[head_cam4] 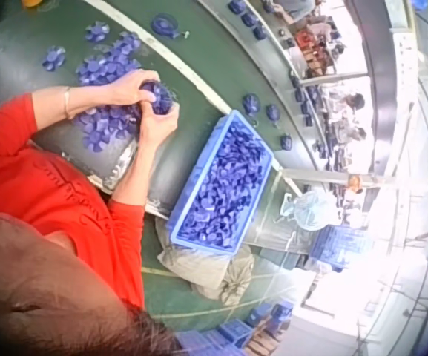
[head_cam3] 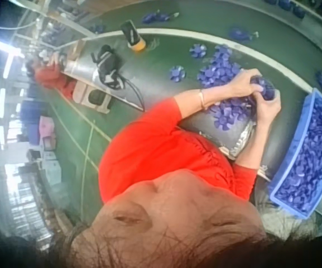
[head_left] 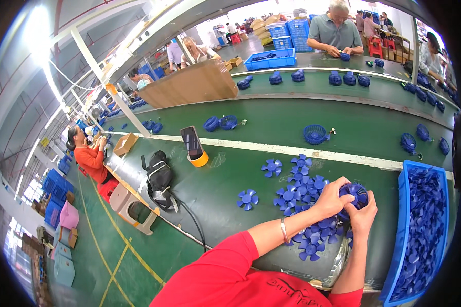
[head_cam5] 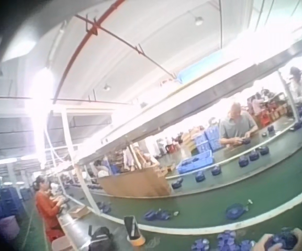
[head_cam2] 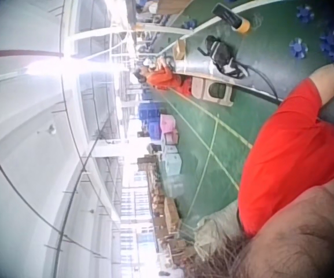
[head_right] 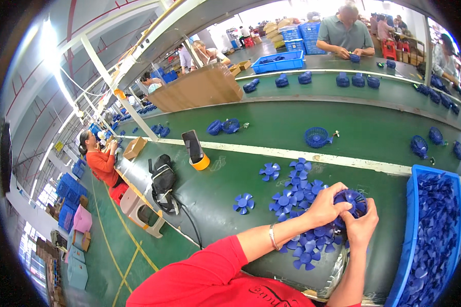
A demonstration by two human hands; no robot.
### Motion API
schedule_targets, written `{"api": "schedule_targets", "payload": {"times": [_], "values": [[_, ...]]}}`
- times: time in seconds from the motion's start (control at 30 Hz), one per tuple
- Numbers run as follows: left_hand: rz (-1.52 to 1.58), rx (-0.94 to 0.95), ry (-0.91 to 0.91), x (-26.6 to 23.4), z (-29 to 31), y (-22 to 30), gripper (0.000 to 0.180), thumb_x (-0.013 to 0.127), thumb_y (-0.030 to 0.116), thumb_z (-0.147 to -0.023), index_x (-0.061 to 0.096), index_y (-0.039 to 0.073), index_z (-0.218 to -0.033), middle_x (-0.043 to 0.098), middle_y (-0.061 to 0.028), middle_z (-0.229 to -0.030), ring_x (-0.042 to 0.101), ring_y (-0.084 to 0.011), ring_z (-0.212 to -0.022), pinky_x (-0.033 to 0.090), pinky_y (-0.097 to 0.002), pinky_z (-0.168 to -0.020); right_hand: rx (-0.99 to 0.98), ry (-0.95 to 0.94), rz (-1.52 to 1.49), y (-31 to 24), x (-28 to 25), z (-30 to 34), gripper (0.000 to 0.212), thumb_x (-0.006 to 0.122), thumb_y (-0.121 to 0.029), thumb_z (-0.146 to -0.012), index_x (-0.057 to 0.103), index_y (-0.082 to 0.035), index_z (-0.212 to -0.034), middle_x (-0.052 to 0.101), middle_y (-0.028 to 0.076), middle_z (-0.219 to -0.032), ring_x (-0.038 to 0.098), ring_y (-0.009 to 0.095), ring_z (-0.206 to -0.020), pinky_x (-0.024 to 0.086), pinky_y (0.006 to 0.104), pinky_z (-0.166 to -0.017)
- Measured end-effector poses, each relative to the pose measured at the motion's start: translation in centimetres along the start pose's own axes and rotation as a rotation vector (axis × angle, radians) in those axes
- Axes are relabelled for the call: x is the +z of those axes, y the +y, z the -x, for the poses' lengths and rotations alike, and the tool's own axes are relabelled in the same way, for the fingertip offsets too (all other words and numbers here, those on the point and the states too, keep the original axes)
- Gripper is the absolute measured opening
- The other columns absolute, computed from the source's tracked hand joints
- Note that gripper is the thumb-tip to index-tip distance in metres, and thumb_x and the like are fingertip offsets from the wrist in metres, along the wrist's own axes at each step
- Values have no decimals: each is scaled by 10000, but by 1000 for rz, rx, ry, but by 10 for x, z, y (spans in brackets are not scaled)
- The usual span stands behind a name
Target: Assembling blue plastic fan components on a factory production line.
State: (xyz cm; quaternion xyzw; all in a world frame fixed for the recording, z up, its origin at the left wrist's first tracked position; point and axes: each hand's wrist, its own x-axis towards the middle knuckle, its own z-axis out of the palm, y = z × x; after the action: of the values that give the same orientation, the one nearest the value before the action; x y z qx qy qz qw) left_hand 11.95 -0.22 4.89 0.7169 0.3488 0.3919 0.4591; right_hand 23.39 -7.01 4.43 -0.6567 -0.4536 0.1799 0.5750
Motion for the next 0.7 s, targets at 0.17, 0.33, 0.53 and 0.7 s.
{"api": "schedule_targets", "payload": {"times": [0.17,0.33,0.53,0.7], "values": [[13,21,-31,20,-25,-10,285,708,102,-698,597,4,-941,653,-130,-834,624,-204,-802,487,-341,-762,8,172,120,13,2,-7,345,754,-85,-630,557,1,-900,617,153,-788,625,261,-721,495,360,-689],[78,-77,-56,50,-100,-11,350,710,189,-721,599,-32,-969,657,-157,-913,628,-229,-836,498,-365,-754,37,326,144,17,-12,-19,698,788,-159,-679,447,-42,-1276,587,153,-996,592,242,-838,497,363,-711],[-286,2,332,25,-203,-42,520,649,300,-805,485,-20,-1181,596,-217,-1053,584,-331,-990,466,-406,-860,170,-152,610,8,-52,-14,413,812,-208,-539,609,-37,-856,620,134,-810,617,309,-753,480,401,-688],[-807,-244,569,-22,-195,-72,555,703,267,-729,495,75,-1206,540,-171,-1158,523,-331,-1096,452,-438,-917,128,-428,790,-3,-62,-4,436,826,-226,-511,626,-51,-856,635,132,-852,636,308,-807,497,407,-716]]}}
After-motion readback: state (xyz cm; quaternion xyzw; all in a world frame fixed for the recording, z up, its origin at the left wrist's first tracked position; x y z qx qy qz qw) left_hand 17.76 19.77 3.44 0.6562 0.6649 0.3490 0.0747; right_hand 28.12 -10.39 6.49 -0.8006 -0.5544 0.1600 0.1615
